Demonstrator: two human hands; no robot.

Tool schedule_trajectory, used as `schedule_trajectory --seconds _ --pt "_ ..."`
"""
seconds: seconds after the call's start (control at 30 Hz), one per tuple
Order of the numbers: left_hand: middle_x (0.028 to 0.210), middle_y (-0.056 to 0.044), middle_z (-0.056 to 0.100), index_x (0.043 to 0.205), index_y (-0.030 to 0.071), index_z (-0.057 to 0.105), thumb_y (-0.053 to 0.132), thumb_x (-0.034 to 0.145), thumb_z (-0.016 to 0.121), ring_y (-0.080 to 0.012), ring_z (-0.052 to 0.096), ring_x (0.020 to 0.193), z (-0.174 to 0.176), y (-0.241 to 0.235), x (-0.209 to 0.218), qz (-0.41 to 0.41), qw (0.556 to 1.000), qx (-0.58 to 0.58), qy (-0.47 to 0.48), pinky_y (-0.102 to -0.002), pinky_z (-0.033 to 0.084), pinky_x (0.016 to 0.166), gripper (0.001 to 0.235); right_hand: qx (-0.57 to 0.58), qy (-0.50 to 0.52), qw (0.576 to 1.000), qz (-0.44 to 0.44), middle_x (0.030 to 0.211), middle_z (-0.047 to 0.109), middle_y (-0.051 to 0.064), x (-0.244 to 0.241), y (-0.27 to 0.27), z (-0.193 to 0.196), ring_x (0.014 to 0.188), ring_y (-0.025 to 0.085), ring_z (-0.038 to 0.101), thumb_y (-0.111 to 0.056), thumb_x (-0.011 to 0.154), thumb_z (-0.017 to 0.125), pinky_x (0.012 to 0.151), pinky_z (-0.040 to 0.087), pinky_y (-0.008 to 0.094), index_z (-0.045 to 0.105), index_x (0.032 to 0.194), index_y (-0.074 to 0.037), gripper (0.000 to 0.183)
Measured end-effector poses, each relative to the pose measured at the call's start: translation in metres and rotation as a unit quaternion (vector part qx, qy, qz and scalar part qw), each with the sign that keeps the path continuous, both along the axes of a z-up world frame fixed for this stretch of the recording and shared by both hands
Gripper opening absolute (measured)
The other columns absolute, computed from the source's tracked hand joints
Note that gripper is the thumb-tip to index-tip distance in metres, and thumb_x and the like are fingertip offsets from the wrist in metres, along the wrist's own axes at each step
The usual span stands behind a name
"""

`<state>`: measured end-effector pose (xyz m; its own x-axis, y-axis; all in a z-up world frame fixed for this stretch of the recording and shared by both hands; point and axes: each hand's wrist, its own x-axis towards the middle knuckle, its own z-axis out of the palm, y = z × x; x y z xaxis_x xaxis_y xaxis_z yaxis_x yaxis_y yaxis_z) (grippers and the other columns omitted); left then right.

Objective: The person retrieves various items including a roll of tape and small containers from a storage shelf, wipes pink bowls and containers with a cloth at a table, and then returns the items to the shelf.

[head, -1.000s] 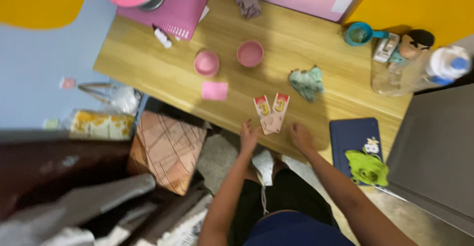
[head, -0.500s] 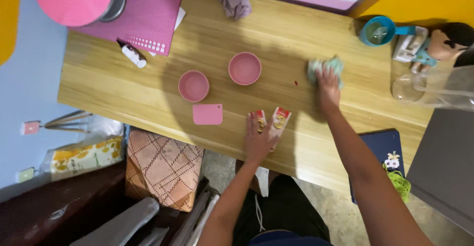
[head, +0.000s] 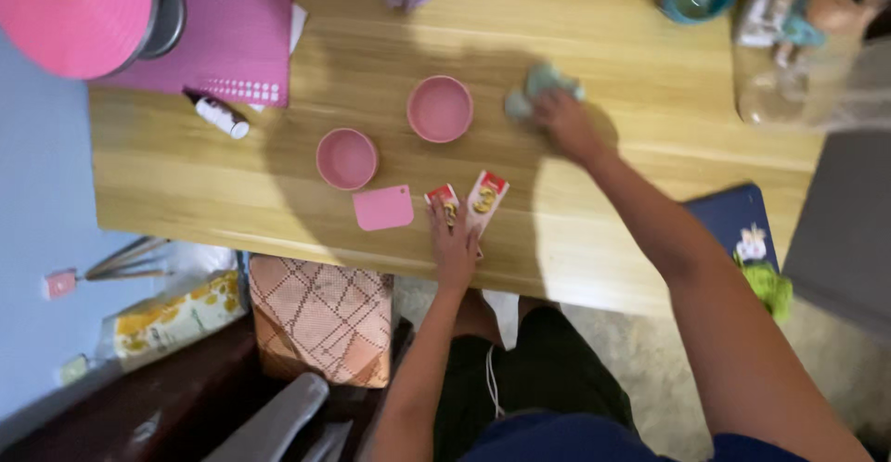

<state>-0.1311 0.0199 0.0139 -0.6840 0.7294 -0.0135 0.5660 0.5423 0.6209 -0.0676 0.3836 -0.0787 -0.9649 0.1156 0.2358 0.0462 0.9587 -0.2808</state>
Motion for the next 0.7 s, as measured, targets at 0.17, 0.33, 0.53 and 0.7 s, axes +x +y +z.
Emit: schedule_trajectory --seconds 0.17,0.33,0.53,0.7 --pt "0.169 -0.030 0.013 0.157 0.015 0.042 0.025 0.098 0.068 -0.0570 0.017 0.153 0.001 0.005 -0.012 -0.051 0.999 0.013 -0.006 -0.060 0.027 0.122 0.065 -0.108 -0.041 0.988 -0.107 0.121 0.067 0.017 0.185 -0.152 0.036 0.124 0.036 0.057 -0.010 0.089 0.065 0.115 0.042 0.053 0.073 0.114 -0.004 0.026" --pt "0.169 -0.028 0.011 0.157 0.015 0.043 0.024 0.096 0.069 -0.0559 0.014 0.153 0.003 0.024 -0.022 -0.144 0.989 -0.009 -0.034 -0.059 0.025 0.121 0.067 -0.190 -0.119 0.939 -0.262 0.137 0.065 0.004 0.330 -0.273 0.090 0.133 0.032 0.055 0.012 0.065 0.056 0.114 0.042 0.045 0.076 0.103 -0.011 0.048" --pt "0.167 -0.031 0.005 0.153 0.011 0.048 0.015 0.095 0.073 -0.0534 0.011 0.153 0.010 0.082 -0.012 -0.252 0.959 0.120 -0.041 -0.055 0.024 0.123 0.063 -0.176 -0.118 0.865 -0.455 0.126 0.070 0.009 0.375 -0.331 0.127 0.118 0.035 0.060 0.012 0.073 0.055 0.105 0.048 0.045 0.075 0.103 -0.013 0.044" --pt "0.172 -0.027 0.009 0.142 0.009 0.057 -0.006 0.086 0.065 -0.0465 0.022 0.157 0.021 0.089 -0.014 -0.282 0.950 0.116 -0.063 -0.047 0.039 0.121 0.059 -0.159 0.005 0.808 -0.567 0.117 0.065 0.021 0.336 -0.321 0.129 0.113 0.043 0.058 0.010 0.086 0.052 0.097 0.049 0.051 0.060 0.124 -0.001 0.040"
